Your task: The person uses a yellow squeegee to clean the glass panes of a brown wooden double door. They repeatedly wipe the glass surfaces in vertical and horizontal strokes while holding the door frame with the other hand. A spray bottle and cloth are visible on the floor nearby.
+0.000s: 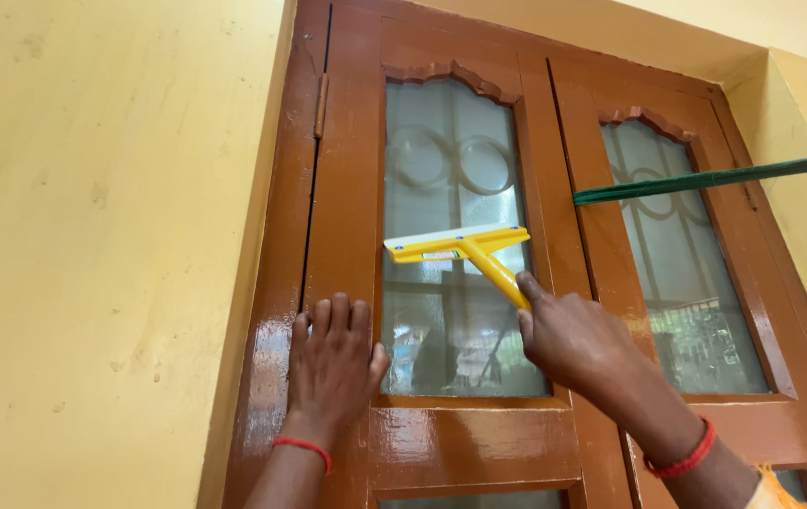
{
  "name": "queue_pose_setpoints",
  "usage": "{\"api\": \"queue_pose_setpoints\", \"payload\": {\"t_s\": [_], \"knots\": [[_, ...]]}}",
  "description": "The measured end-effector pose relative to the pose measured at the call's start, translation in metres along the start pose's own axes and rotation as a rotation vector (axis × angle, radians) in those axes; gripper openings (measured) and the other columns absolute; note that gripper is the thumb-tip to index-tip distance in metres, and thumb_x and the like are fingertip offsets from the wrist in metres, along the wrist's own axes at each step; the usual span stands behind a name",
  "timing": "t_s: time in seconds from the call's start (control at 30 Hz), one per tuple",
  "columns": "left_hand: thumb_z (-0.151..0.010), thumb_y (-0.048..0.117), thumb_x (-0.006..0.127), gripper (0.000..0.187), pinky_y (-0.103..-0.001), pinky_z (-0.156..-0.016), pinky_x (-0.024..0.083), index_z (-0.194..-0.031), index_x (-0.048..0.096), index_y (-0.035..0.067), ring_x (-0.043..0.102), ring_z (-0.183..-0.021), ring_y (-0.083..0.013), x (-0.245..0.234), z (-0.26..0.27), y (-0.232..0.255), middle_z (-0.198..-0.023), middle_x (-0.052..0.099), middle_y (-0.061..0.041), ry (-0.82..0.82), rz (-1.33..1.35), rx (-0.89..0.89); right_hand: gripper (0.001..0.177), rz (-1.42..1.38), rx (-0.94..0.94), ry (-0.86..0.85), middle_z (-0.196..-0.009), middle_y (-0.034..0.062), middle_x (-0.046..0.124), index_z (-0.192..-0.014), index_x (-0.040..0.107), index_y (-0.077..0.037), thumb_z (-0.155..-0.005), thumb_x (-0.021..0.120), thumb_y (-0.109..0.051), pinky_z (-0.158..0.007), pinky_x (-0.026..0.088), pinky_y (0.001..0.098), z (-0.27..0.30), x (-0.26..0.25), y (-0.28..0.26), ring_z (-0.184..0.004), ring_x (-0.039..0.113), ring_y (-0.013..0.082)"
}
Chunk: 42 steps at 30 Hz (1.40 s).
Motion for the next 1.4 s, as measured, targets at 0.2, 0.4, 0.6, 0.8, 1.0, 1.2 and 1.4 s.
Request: {"api": "queue_pose_setpoints", "payload": {"t_s": [0.2,0.4,0.6,0.8,1.0,1.2,1.4], "knots": [[-0.073,0.034,0.064,0.043,-0.049,-0.098,0.038,-0.106,0.05,0.011,0.046,-0.109,-0.0266,-0.021,-0.015,0.003,-0.109,0.048,-0.012,0.276,0.016,-0.032,0.059,-0.033,-0.085,0.203,-0.091,0.0235,0.072,-0.157,0.034,-0.021,-0.101,0.047,-0.034,-0.078,0.054,0.0581,-0.027,-0.015,-0.01,-0.087,0.069,0.044],[-0.071,0.034,0.063,0.061,-0.052,-0.108,0.031,-0.121,0.051,0.002,0.041,-0.132,-0.0301,-0.024,-0.008,0.005,-0.137,0.047,-0.017,0.461,0.084,-0.019,0.055,-0.14,-0.076,0.293,-0.105,0.027,0.071,-0.153,0.039,-0.016,-0.1,0.047,-0.029,-0.087,0.054,0.0578,-0.108,-0.037,-0.03,-0.101,0.069,0.0461],[-0.074,0.034,0.062,0.067,-0.053,-0.112,0.025,-0.132,0.048,0.003,0.033,-0.139,-0.0295,-0.013,-0.016,0.001,-0.148,0.041,-0.018,0.304,0.143,-0.003,0.055,-0.165,-0.065,0.333,-0.11,0.0253,0.071,-0.155,0.036,-0.012,-0.103,0.045,-0.028,-0.087,0.056,0.053,-0.164,-0.058,-0.044,-0.102,0.071,0.0406],[-0.08,0.037,0.06,0.061,-0.053,-0.115,0.025,-0.13,0.046,0.004,0.033,-0.14,-0.0285,-0.006,-0.018,0.0,-0.144,0.041,-0.017,0.274,0.141,-0.023,0.061,-0.16,-0.026,0.306,-0.111,0.0213,0.071,-0.16,0.029,-0.015,-0.103,0.045,-0.027,-0.086,0.059,0.0462,-0.179,-0.066,-0.048,-0.099,0.074,0.0325],[-0.084,0.042,0.054,0.073,-0.051,-0.116,0.022,-0.145,0.037,0.005,0.028,-0.145,-0.0257,-0.002,-0.017,0.001,-0.153,0.035,-0.012,0.27,0.059,-0.073,0.059,-0.159,-0.081,0.354,-0.112,0.025,0.07,-0.157,0.034,-0.013,-0.102,0.046,-0.028,-0.09,0.055,0.0537,-0.172,-0.057,-0.036,-0.105,0.07,0.0414],[-0.089,0.048,0.045,0.093,-0.049,-0.123,0.001,-0.164,0.006,0.006,0.0,-0.154,-0.02,0.008,-0.025,0.001,-0.174,0.001,-0.01,0.077,-0.017,-0.148,0.059,-0.158,-0.104,0.317,-0.107,0.0278,0.07,-0.156,0.034,-0.012,-0.101,0.047,-0.03,-0.089,0.055,0.0564,-0.151,-0.049,-0.023,-0.103,0.07,0.045],[-0.097,0.065,0.036,0.098,-0.045,-0.124,-0.005,-0.161,-0.013,0.009,-0.015,-0.155,-0.0203,0.01,-0.019,0.005,-0.171,-0.016,-0.009,-0.207,-0.104,-0.186,0.061,-0.137,-0.11,0.269,-0.1,0.0269,0.072,-0.158,0.03,-0.014,-0.101,0.045,-0.028,-0.085,0.056,0.0563,-0.121,-0.04,-0.008,-0.097,0.072,0.0443]]}}
Point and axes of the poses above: each hand's wrist, its own z-axis away from the middle knuckle, its own x-axis out of the palm, y = z × x, the point moved 7 cm from there along -z, towards the middle knuckle
